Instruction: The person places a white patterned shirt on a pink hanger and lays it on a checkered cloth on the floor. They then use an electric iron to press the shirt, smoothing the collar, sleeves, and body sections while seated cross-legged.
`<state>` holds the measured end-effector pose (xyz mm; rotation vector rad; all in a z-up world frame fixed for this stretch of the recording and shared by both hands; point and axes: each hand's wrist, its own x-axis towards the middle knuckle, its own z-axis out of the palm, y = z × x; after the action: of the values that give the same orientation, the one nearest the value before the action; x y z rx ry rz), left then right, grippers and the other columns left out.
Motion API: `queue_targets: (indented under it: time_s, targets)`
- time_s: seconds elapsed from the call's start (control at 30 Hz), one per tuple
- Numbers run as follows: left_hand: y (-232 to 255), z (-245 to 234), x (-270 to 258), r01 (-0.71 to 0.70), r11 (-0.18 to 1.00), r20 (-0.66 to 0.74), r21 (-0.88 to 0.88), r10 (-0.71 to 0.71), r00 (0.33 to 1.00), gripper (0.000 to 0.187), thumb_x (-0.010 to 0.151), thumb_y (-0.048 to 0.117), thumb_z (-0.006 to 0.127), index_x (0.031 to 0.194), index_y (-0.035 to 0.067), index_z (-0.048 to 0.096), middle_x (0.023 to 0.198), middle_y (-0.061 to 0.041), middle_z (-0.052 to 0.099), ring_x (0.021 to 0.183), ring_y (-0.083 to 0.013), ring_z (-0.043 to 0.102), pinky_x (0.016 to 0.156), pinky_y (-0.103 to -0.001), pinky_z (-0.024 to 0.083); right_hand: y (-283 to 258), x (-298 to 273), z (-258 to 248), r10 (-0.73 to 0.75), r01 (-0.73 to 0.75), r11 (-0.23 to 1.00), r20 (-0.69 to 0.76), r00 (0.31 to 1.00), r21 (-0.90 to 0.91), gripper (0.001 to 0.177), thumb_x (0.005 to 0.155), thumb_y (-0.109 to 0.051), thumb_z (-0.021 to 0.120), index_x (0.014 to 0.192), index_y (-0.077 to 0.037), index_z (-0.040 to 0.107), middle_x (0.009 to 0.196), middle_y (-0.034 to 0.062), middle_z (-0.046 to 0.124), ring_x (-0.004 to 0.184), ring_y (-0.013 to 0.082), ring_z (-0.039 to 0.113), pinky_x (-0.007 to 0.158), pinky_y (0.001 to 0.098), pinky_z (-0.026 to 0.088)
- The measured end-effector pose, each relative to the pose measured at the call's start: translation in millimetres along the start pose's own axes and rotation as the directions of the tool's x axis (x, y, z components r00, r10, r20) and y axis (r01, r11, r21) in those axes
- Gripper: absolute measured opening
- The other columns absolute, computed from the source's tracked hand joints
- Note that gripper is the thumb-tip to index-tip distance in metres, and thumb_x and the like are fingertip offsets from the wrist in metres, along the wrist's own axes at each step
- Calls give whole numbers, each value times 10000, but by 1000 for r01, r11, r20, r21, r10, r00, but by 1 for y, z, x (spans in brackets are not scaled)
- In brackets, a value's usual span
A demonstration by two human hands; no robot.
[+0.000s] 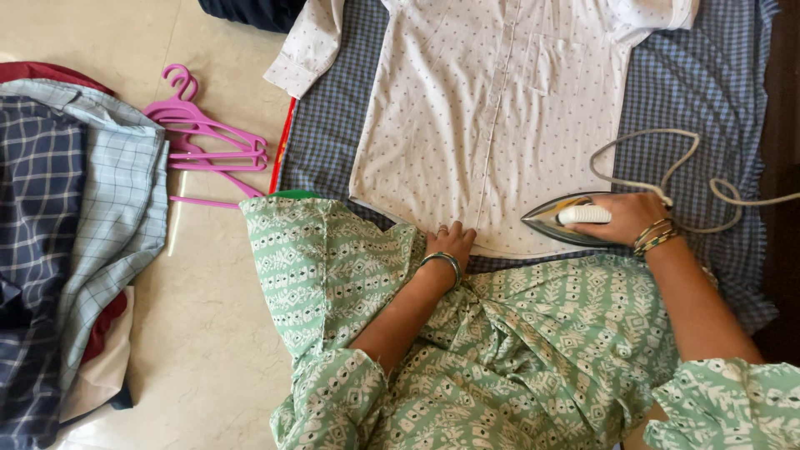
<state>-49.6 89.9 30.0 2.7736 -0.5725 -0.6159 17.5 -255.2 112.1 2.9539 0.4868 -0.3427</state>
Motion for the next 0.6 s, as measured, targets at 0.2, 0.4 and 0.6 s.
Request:
queue_targets:
  time_s: [0.2,0.4,0.6]
  targets:
    - [0,5,1,-24,989,-4,-149,24,1000,580,832,249,790,1317,104,506,1323,-155,500,1280,-388,506,1018,-553,453,-65,33,5,-250,270,957,-170,953,103,653,706,-797,629,947,-212,793,758,51,756,625,235,725,558,388,563]
    - [-1,8,1,-50,994,-7,-94,50,999,519,814,175,782,1280,103,565,1341,-146,500,1281,-382,507,1000,-550,463,-56,70,-6,-105,105,994,-109,988,-1,705,749,-843,600,903,-176,770,783,87,756,675,280,735,607,428,576]
    - [4,-3,4,-26,999,65,-45,29,997,551,766,164,802,1261,99,568,1307,-155,521,1249,-368,535,993,-516,487,-49,108,-12,210,-205,976,-88,974,69,756,819,-855,594,920,-127,769,778,147,749,691,343,730,614,489,559]
